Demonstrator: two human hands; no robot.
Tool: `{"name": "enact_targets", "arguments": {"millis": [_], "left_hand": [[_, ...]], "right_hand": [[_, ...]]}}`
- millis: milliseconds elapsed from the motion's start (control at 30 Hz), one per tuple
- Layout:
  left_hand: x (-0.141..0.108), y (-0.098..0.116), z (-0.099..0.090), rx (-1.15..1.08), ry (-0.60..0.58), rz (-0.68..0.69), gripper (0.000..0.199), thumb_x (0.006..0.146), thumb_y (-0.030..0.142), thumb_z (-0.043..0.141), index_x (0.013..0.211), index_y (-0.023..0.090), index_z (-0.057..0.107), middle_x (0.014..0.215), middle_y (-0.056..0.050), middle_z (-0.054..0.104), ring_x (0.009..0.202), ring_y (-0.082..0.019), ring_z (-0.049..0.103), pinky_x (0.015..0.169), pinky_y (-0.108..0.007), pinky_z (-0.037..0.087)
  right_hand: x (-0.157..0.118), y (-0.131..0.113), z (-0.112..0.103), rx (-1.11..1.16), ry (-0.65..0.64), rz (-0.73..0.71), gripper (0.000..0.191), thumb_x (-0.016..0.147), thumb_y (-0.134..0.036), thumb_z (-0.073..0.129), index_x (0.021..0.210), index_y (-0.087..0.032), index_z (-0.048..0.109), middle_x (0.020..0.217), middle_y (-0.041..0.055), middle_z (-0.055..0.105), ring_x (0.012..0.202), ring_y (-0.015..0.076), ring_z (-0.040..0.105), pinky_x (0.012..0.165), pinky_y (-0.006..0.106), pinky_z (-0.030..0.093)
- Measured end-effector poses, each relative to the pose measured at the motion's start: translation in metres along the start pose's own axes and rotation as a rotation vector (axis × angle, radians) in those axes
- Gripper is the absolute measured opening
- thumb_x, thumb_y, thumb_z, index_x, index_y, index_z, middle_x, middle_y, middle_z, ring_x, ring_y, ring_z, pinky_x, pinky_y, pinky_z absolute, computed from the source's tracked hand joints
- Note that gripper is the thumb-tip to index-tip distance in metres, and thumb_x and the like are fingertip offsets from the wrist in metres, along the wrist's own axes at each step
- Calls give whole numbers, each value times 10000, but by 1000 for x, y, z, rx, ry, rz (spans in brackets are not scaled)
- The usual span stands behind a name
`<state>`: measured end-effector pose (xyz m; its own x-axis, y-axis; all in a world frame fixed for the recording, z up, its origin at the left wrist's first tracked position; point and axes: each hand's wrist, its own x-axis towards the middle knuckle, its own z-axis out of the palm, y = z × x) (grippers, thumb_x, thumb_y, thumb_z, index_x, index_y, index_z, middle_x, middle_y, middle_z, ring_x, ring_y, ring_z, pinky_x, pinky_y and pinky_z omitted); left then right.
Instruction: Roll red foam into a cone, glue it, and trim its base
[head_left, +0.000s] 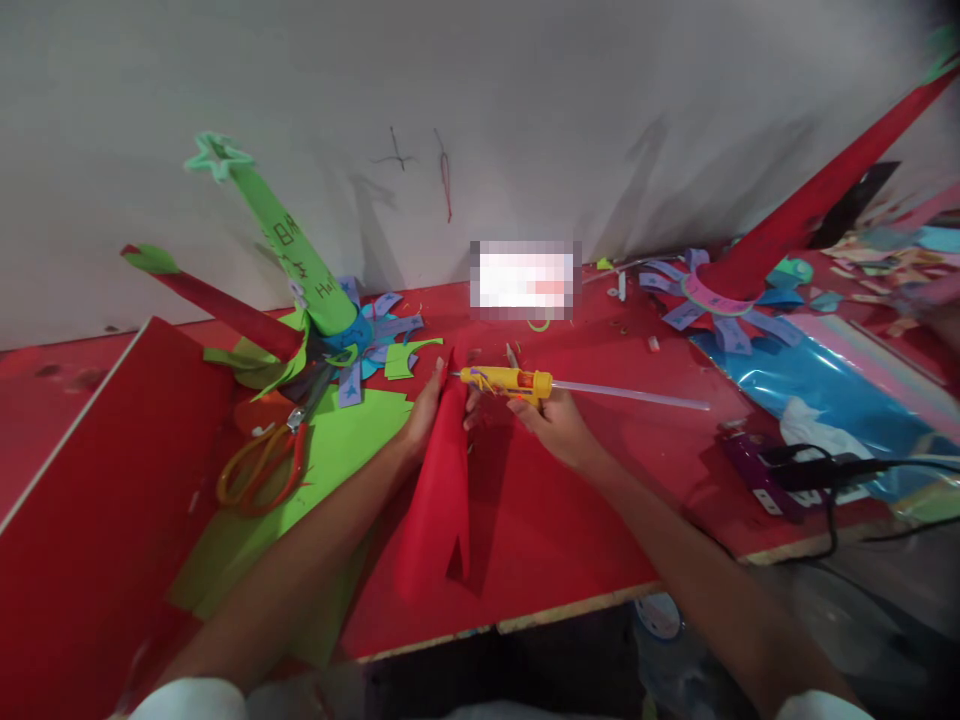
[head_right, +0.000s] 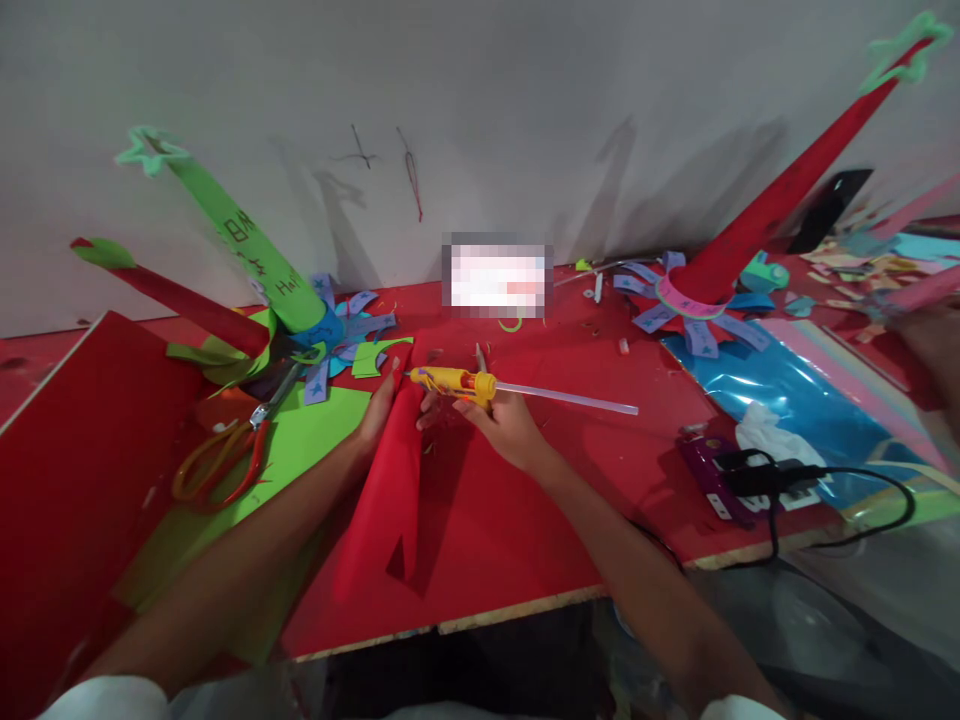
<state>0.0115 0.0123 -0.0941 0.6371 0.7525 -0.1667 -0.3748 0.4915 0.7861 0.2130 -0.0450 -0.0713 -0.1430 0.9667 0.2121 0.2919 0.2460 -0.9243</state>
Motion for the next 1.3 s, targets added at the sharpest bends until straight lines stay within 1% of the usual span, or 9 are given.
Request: {"name": "enact_targets", "arguments": {"millis": [233, 433, 533, 667, 767, 900, 1000, 1133, 1300], "left_hand": [[-3, 5, 3, -10, 7, -55, 760, 924, 852, 336, 725, 170, 604, 500, -40, 527, 393, -156, 502, 372, -245, 370], [1, 3, 6, -59, 16, 78, 631, 983, 739, 410, 1108, 178, 671, 586, 1, 572, 395, -147, 506, 403, -249, 400], [1, 2, 3, -36, 22, 36, 644, 970, 745, 432, 1018, 156, 685, 574, -16, 578, 401, -151, 518, 397, -252, 398], [2, 3, 1, -13, 50, 16, 669, 947, 782, 430, 911, 159, 670, 545, -15, 561, 392, -150, 506, 391, -253, 391], [1, 5, 4, 18, 6, -16, 680, 936, 795, 422, 853, 159, 650, 520, -15, 534, 395, -160, 510, 381, -254, 372], [-2, 6, 13, -16, 67, 73, 434, 978, 566, 542, 1207, 206, 622, 606, 33, 566, 421, -149, 542, 414, -237, 400], [-3, 5, 18, -2, 101, 135, 429, 940, 464, 635, 1279, 214, 556, 620, 51, 570, 416, -137, 524, 427, -235, 402], [-2, 3, 20, 0, 175, 171, 492, 890, 478, 717, 1257, 205, 537, 641, 52, 580, 432, -123, 519, 434, -227, 381], [-2, 2, 22, 2, 161, 198, 512, 882, 487, 730, 1261, 189, 557, 655, 41, 597, 453, -107, 496, 454, -226, 387]], "right_hand": [[1, 0, 1, -35, 23, 0, 347, 918, -541, 563, 812, -212, 598, 646, -5, 476, 650, 168, 449, 588, 289, 391], [2, 2, -1, -92, 32, 5, 385, 931, -539, 543, 714, -225, 496, 614, -25, 418, 587, 135, 351, 555, 279, 331], [2, 6, 1, -84, 37, 5, 395, 940, -550, 551, 718, -225, 515, 620, -16, 465, 600, 148, 408, 576, 286, 381], [2, 10, 1, -83, 71, -39, 360, 965, -553, 549, 880, -216, 641, 816, 43, 646, 752, 201, 588, 712, 324, 490], [2, 7, -9, -278, 120, -86, 298, 985, -505, 554, 981, -231, 673, 975, 82, 683, 893, 244, 645, 785, 343, 510], [1, 8, -32, -666, 81, -46, 322, 971, -330, 553, 1260, -215, 637, 1235, 124, 657, 1010, 274, 663, 750, 337, 520], [1, 17, -46, -817, -62, -67, 440, 914, -200, 548, 1349, -185, 606, 1323, 153, 624, 1140, 308, 647, 876, 397, 552], [1, 27, -58, -759, -180, -166, 549, 936, -212, 532, 1485, -199, 517, 1462, 162, 579, 1332, 339, 557, 1105, 514, 473], [3, 21, -62, -641, -32, -227, 473, 935, -160, 485, 1392, -228, 584, 1416, 129, 627, 1356, 318, 542, 1154, 502, 423]]}}
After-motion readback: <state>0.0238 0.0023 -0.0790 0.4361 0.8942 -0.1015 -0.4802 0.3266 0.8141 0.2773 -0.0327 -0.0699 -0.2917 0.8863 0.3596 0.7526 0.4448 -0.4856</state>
